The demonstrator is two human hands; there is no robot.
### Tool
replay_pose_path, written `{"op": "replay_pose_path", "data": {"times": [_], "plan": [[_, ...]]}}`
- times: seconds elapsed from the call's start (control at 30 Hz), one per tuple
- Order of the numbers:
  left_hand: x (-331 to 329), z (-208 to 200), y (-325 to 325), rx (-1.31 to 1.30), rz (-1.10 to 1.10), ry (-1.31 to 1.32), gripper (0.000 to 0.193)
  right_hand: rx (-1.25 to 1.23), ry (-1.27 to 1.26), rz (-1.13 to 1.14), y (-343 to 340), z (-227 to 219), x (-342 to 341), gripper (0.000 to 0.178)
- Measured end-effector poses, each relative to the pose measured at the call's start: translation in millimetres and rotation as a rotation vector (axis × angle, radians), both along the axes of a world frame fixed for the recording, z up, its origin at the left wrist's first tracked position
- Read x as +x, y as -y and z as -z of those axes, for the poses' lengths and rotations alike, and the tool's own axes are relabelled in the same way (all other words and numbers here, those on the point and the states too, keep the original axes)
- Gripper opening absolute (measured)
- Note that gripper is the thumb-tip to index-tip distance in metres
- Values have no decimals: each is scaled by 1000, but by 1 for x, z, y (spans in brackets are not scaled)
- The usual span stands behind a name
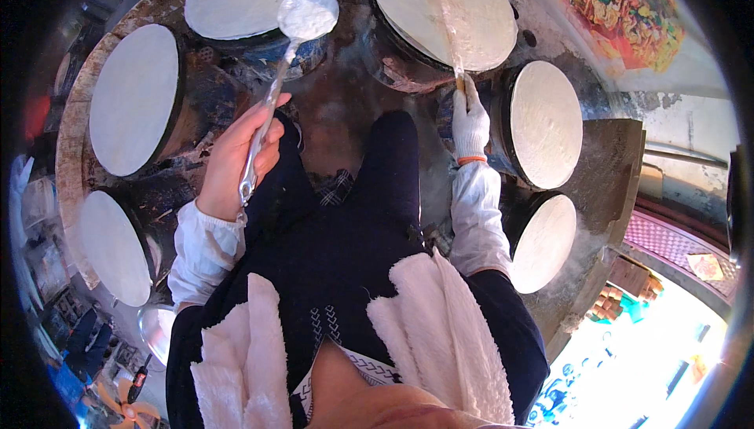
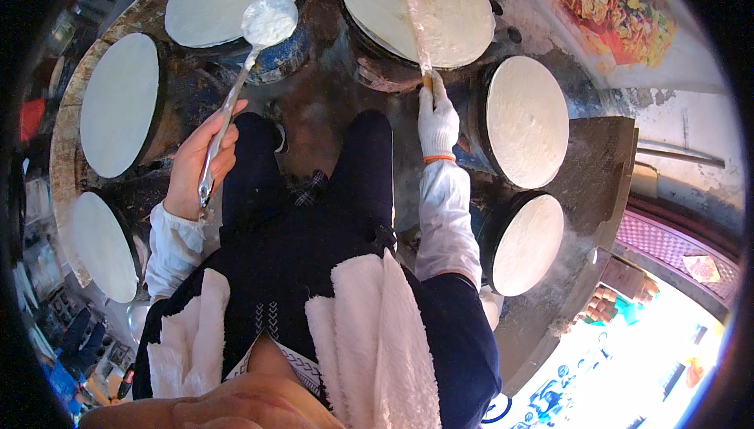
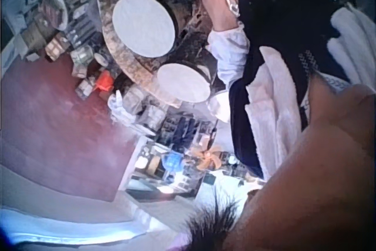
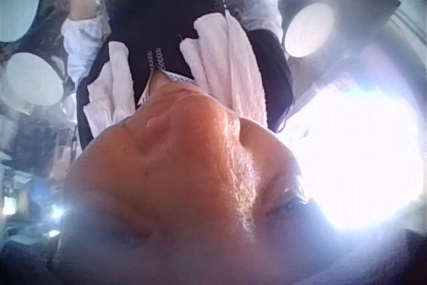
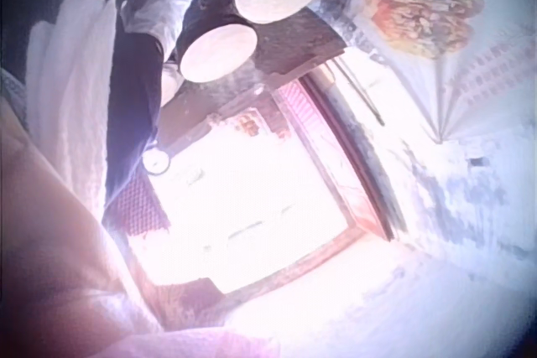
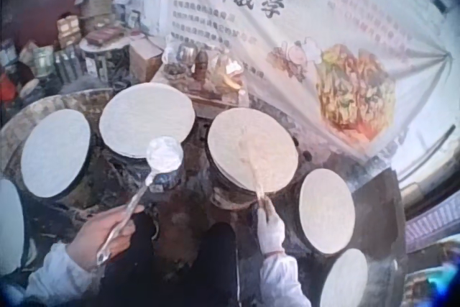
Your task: The person prepares crepes on multiple round griddles. They ladle batter onto the hot surfaces, spread it into thin circles using a wooden tool, and flip the crepes to cook both sides. Finished crepes are stacked on a nearby tray.
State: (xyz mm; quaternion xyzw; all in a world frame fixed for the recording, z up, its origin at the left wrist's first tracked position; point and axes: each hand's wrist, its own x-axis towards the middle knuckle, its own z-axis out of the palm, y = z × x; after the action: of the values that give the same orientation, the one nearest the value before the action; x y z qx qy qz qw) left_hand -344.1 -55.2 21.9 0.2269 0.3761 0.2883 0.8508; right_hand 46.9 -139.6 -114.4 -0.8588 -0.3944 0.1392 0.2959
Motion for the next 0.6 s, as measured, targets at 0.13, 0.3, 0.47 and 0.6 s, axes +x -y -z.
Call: {"op": "replay_pose_path", "data": {"times": [0.13,0.3,0.47,0.6], "plan": [[22,5,-6,-14,45,-25,42,-117,175,-41,6,20,13,45],[33,12,-3,-11,61,-27,42,-235,231,-11,-18,17,22,47],[41,13,3,-15,52,-40,40,-186,204,-68,-29,3,22,54],[42,16,3,-18,63,-50,39,-277,297,-196,-38,1,25,56]]}}
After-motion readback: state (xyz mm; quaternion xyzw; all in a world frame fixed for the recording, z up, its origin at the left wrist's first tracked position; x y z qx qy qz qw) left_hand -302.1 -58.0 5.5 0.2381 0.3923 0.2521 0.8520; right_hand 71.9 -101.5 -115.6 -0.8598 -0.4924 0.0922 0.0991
